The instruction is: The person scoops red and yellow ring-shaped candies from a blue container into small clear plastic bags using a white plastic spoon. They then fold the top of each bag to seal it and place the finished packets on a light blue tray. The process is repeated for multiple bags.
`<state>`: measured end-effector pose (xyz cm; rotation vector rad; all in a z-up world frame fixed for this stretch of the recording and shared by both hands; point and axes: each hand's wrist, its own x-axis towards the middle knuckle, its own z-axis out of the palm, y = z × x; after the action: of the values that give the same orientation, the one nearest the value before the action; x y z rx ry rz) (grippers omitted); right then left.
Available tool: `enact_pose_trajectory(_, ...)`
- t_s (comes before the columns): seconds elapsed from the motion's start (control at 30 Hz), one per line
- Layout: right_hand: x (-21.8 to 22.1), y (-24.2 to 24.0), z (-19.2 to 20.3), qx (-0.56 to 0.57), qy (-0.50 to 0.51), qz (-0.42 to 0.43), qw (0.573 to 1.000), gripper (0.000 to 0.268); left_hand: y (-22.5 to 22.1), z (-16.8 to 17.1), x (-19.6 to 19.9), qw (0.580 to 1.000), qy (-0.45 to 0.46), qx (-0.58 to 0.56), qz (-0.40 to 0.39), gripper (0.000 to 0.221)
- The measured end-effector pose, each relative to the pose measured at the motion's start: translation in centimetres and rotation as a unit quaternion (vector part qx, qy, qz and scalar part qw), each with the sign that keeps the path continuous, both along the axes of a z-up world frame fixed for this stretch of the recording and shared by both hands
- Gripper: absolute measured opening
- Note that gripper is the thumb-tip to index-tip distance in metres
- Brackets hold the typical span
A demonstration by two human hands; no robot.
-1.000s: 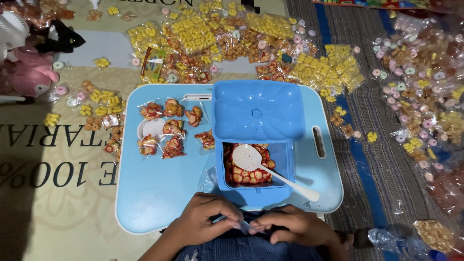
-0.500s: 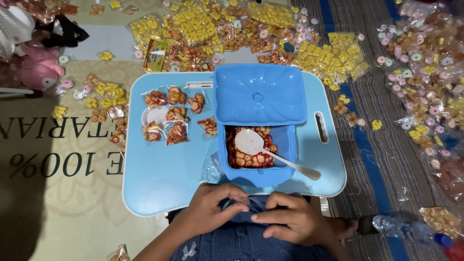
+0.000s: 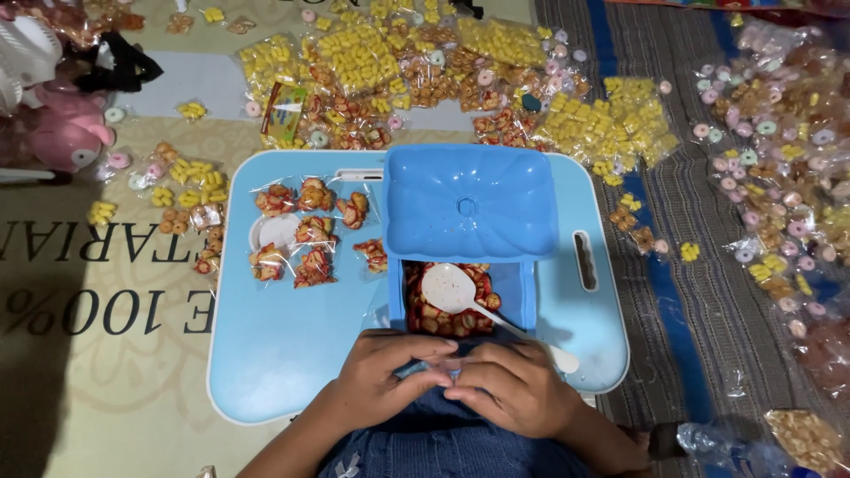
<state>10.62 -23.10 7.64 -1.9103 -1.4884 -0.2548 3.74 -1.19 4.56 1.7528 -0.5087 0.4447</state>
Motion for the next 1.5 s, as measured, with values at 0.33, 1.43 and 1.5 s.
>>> enact_pose_trajectory(0.33,-2.8,-2.1,-2.4,0.033,0.099,-0.026,0.994,0.022,-1.3,-1.7,-2.4,0.995,0.082,0.039,-0.043,0.042)
enact_pose_trajectory(1.43,-3.5,-2.4,-3.5,0.117,-0.026,0.017,0.993,0.054,-2.3,-2.9,-4.1,0.955,0.113,-0.272,-0.031,0.011)
enact_pose_trajectory(1.5,-3.7,-2.5,-3.2,0.108,-0.030,0.011,0.994,0.054,-2.3,-3.2,-4.1,0.953,0.112,-0.280,-0.021,0.010)
